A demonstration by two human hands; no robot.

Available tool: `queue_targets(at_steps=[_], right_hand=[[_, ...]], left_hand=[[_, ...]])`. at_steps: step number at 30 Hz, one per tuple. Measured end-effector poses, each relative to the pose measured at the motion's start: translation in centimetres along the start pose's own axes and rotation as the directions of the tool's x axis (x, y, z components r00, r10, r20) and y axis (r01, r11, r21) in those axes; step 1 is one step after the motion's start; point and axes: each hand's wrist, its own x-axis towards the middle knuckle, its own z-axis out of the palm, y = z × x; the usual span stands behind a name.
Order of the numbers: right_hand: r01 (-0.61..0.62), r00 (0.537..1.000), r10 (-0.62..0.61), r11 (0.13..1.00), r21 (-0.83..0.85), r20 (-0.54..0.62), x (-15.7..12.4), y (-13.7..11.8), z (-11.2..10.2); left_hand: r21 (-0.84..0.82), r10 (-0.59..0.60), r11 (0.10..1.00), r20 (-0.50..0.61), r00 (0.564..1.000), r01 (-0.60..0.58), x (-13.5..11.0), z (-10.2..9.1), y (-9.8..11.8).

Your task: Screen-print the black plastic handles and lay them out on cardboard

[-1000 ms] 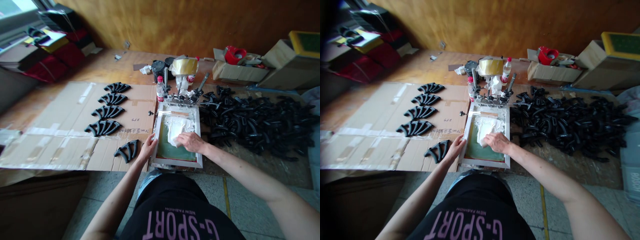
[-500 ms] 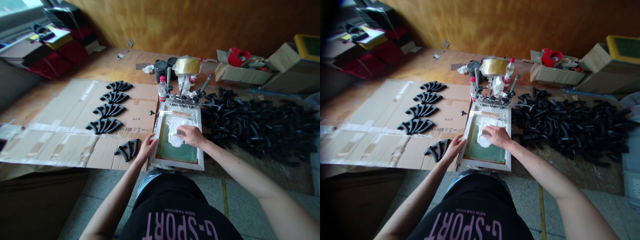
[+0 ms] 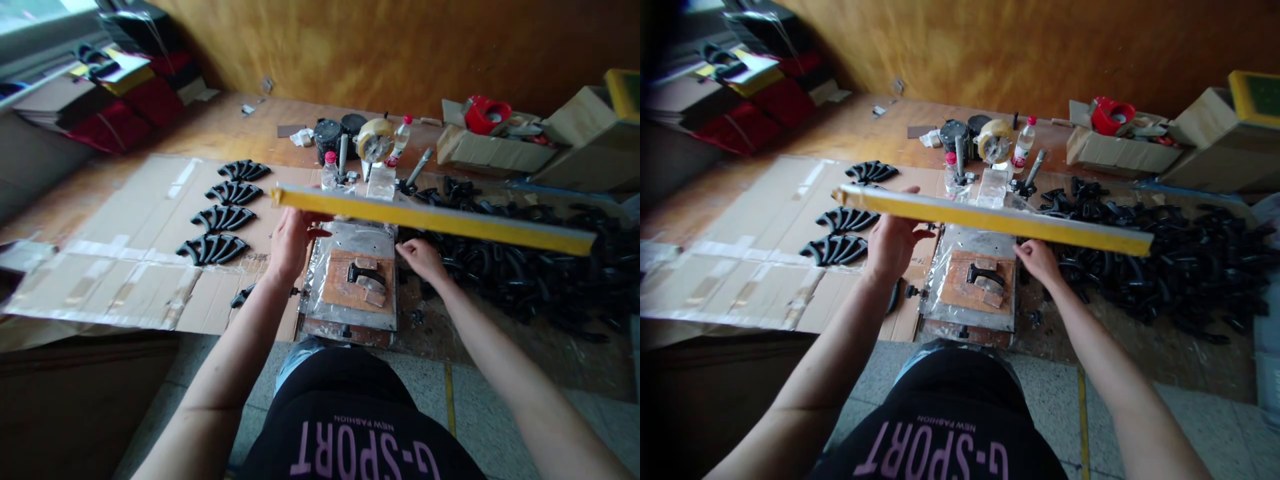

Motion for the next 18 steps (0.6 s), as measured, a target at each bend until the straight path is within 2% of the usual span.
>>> queue_targets(at_steps=[3, 4, 5, 6, 7, 8, 9, 10, 11, 12, 13, 14, 15, 16, 17, 18], right_hand=[[0.145, 0.978, -0.130, 0.986, -0.082, 0.162, -3.2, -2.8, 4.2], [0.157, 0.971, -0.130, 0.980, -0.121, 0.201, -3.8, -3.9, 5.0], [0.132, 0.970, -0.096, 0.979, -0.155, 0.223, -4.4, -5.0, 5.5], [0.078, 0.973, -0.038, 0.982, -0.172, 0.226, -4.8, -6.2, 5.7], [0.021, 0.977, 0.016, 0.986, -0.168, 0.214, -5.2, -7.4, 5.6], [-0.008, 0.980, 0.036, 0.990, -0.141, 0.197, -5.6, -8.6, 5.5], [0.010, 0.984, 0.007, 0.996, -0.091, 0.179, -6.0, -9.8, 5.2], [0.080, 0.983, -0.076, 0.997, -0.020, 0.170, -6.3, -10.8, 5.0], [0.188, 0.965, -0.198, 0.980, 0.068, 0.173, -6.6, -11.6, 4.7], [0.292, 0.932, -0.319, 0.943, 0.160, 0.174, -6.7, -11.8, 4.5], [0.359, 0.901, -0.401, 0.904, 0.234, 0.166, -6.6, -11.5, 4.2], [0.376, 0.894, -0.424, 0.887, 0.270, 0.148, -6.3, -10.5, 3.9], [0.347, 0.914, -0.387, 0.901, 0.259, 0.123, -5.9, -8.9, 3.7], [0.262, 0.956, -0.283, 0.943, 0.203, 0.082, -5.4, -6.6, 3.5], [0.172, 0.983, -0.177, 0.980, 0.101, 0.050, -4.8, -4.0, 3.5], [0.088, 0.995, -0.087, 0.996, -0.008, 0.043, -4.3, -1.2, 3.7]], left_hand=[[-0.044, -0.042, 0.998, -0.063, 0.997, 0.040, -0.2, 1.3, -0.9], [-0.069, -0.093, 0.994, -0.082, 0.992, 0.087, -1.0, 1.5, -2.0], [-0.092, -0.190, 0.979, -0.068, 0.979, 0.183, -2.3, 1.6, -3.3], [-0.105, -0.325, 0.941, -0.021, 0.945, 0.322, -3.8, 1.6, -4.8], [-0.103, -0.478, 0.871, 0.057, 0.877, 0.481, -5.5, 1.7, -6.3], [-0.081, -0.614, 0.774, 0.146, 0.775, 0.628, -7.2, 1.7, -7.8], [-0.086, -0.683, 0.703, 0.194, 0.704, 0.706, -8.8, 1.6, -9.1], [-0.106, -0.722, 0.653, 0.210, 0.659, 0.749, -10.2, 1.5, -10.1], [-0.148, -0.734, 0.635, 0.189, 0.652, 0.758, -11.2, 1.2, -10.9], [-0.192, -0.730, 0.642, 0.141, 0.669, 0.742, -11.9, 0.6, -11.4], [-0.218, -0.717, 0.667, 0.073, 0.694, 0.712, -12.3, -0.4, -11.7], [-0.214, -0.695, 0.704, -0.013, 0.719, 0.677, -12.4, -1.7, -11.8], [-0.182, -0.663, 0.746, -0.112, 0.740, 0.640, -12.5, -3.5, -11.9], [-0.131, -0.618, 0.785, -0.222, 0.754, 0.605, -12.5, -5.7, -12.0], [-0.066, -0.563, 0.813, -0.341, 0.753, 0.578, -12.6, -8.2, -12.2], [0.003, -0.506, 0.821, -0.462, 0.728, 0.572, -12.9, -10.9, -12.4]])
